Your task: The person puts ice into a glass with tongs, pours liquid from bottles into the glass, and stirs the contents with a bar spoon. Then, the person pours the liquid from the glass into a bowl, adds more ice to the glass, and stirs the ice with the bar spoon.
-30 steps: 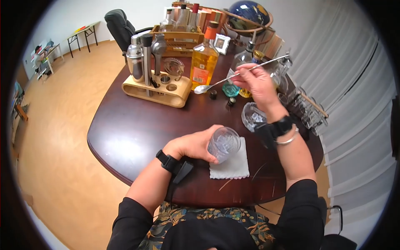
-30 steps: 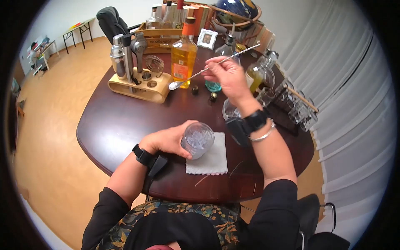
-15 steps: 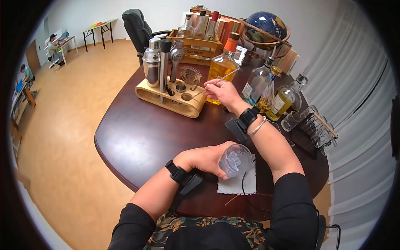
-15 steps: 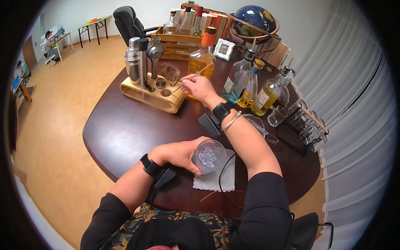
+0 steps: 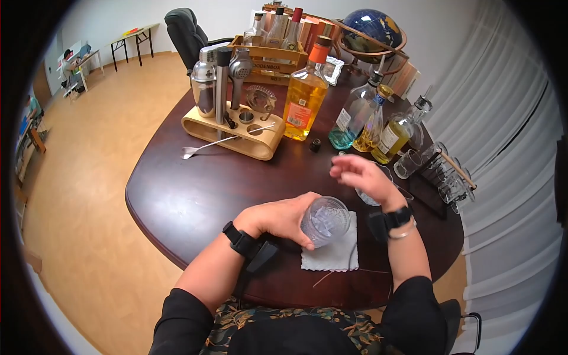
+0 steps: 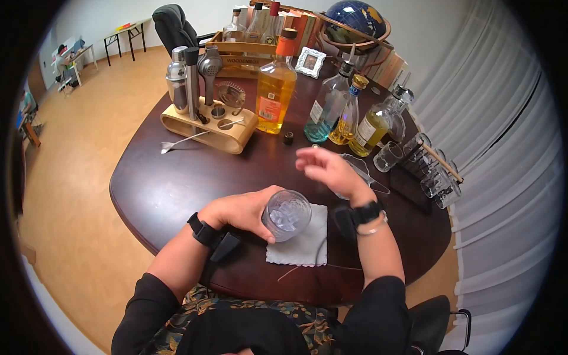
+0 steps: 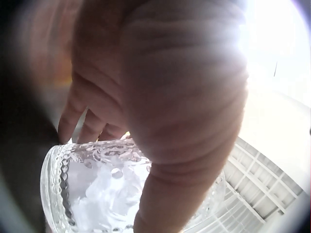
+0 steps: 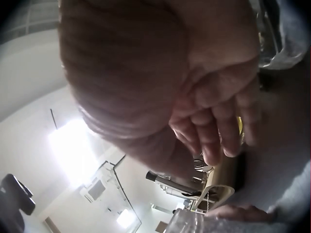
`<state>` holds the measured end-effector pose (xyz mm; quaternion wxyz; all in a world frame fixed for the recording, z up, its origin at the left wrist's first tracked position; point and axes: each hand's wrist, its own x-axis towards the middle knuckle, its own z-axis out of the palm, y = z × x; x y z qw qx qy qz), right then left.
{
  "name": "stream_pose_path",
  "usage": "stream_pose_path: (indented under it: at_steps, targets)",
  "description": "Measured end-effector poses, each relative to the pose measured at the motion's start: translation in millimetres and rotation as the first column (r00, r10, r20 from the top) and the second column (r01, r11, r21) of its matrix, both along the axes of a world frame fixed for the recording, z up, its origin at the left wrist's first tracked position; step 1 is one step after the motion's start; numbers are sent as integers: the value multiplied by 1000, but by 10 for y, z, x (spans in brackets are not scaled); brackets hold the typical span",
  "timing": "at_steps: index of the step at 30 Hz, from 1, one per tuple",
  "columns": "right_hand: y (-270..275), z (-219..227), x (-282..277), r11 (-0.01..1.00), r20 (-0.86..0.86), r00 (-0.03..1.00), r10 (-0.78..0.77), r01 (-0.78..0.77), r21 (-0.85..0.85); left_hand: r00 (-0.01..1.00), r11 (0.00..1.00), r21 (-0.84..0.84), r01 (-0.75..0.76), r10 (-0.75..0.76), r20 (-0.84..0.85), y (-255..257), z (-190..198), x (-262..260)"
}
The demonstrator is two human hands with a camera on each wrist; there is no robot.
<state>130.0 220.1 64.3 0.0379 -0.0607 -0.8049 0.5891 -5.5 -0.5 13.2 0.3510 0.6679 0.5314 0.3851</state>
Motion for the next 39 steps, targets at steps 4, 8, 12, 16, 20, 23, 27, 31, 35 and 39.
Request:
stream_pose_path:
  at_steps: [4, 8, 12, 16, 20, 23, 27, 31, 35, 39]
  targets:
    - [-210, -6, 585, 963, 212, 939, 270, -262, -68, 990, 988, -91, -125, 118, -76, -7, 3, -20]
    - [-642, -385, 593, 982, -32, 986, 163, -159, 102, 985, 973, -156, -171, 166, -44, -26, 53, -46]
    - [-847, -834, 358, 994, -315, 948, -40, 5, -110, 989, 992, -45, -121, 124, 84, 18, -84, -84]
    - [-817, -778, 397, 990, -320, 937, -139, 132, -45, 975, 999, -10, -52, 53, 215, 36, -110, -49]
    - [-735, -600, 545, 973, -390, 891, -232, 219, -76, 996, 993, -108, -52, 60, 73, 14, -149, -133]
    - [-753, -516, 565, 962, -388, 888, -248, 180, -203, 992, 992, -106, -65, 76, 103, 29, -159, -129]
    - [-758, -470, 381, 929, -452, 820, -352, 245, -278, 982, 994, -86, -62, 76, 174, 61, -285, -188]
    - [-759, -347, 466, 926, -537, 766, -353, 368, -84, 978, 986, -99, -132, 146, 148, 84, -313, -230]
    - [-793, -371, 497, 922, -526, 759, -384, 349, -170, 958, 972, -75, -222, 231, 168, 129, -342, -241]
    - [-915, -324, 493, 864, -549, 737, -395, 501, 51, 918, 956, -83, -280, 292, 268, 150, -421, -229]
